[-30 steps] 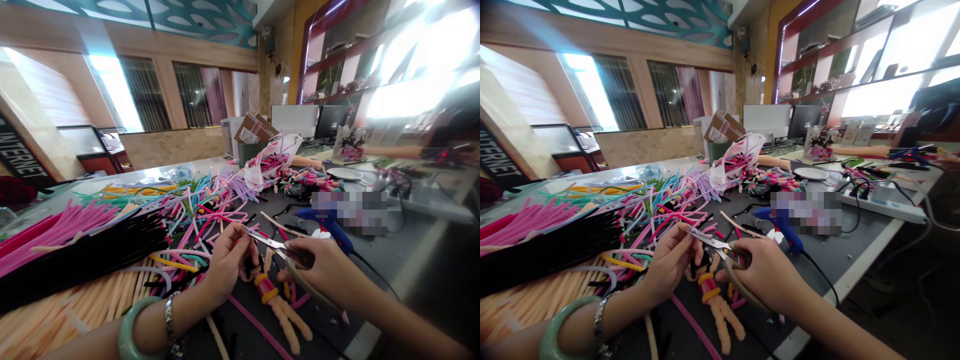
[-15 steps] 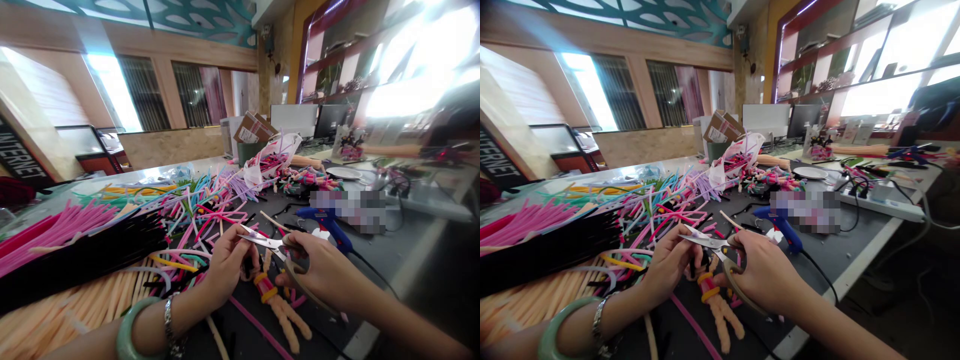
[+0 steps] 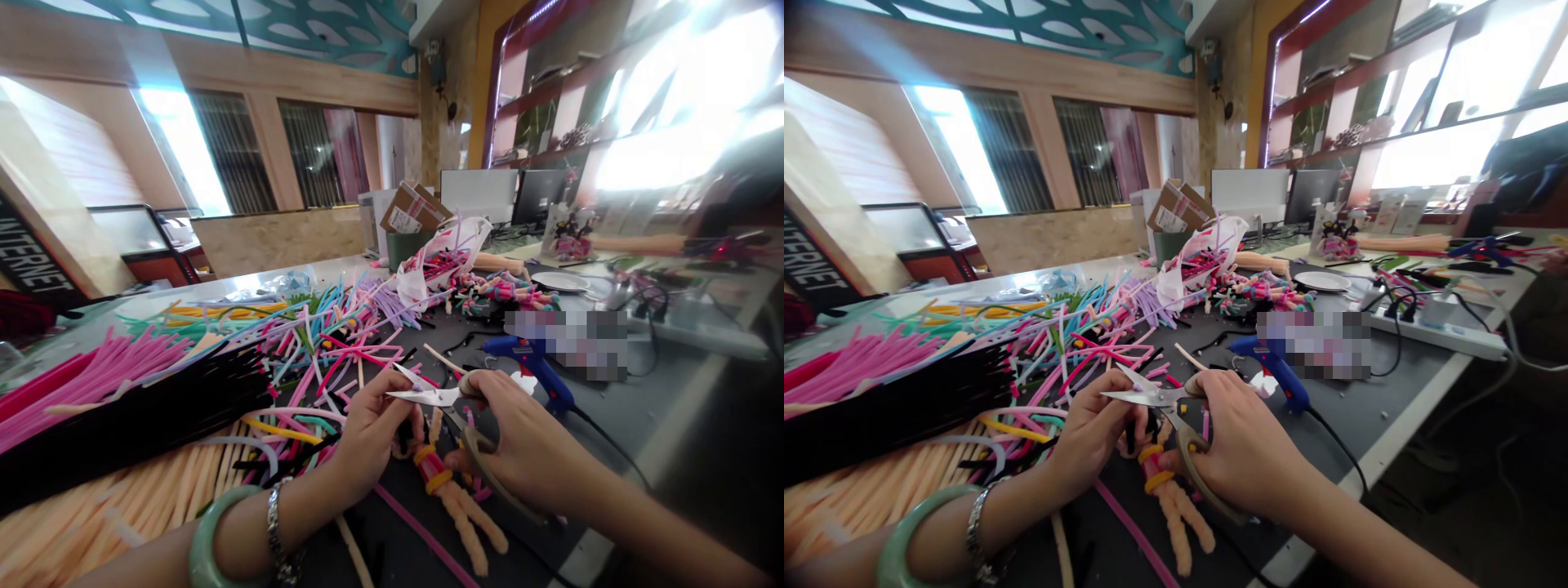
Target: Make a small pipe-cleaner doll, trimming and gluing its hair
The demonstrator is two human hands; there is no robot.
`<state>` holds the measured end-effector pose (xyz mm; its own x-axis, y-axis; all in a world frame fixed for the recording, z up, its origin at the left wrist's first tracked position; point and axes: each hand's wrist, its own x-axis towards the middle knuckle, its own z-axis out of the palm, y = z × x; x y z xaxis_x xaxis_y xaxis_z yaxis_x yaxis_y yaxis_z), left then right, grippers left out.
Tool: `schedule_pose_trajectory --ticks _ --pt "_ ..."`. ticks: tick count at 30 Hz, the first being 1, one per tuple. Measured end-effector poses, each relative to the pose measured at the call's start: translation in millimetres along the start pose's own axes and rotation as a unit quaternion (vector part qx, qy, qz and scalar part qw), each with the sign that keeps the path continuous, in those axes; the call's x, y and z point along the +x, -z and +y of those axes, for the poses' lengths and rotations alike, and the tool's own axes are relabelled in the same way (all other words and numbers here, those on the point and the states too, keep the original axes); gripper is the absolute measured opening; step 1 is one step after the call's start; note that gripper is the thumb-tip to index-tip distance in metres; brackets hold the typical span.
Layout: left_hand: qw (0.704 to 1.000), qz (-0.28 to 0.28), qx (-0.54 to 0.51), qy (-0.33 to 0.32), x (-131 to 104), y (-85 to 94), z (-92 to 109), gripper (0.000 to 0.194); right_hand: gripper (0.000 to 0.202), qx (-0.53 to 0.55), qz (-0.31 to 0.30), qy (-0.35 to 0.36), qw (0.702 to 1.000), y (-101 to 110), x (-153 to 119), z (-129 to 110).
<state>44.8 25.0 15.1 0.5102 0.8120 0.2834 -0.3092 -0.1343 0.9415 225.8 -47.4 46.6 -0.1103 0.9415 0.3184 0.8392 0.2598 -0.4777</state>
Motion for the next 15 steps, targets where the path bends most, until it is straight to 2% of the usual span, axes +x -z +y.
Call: schedule_pose_trajectory --ticks 15 --pt "1.000 -0.007 0.014 0.004 -1.2 -3.8 4.6 0.013 0.039 0.000 0.022 0.015 1.000 -3.5 -0.7 -1.4"
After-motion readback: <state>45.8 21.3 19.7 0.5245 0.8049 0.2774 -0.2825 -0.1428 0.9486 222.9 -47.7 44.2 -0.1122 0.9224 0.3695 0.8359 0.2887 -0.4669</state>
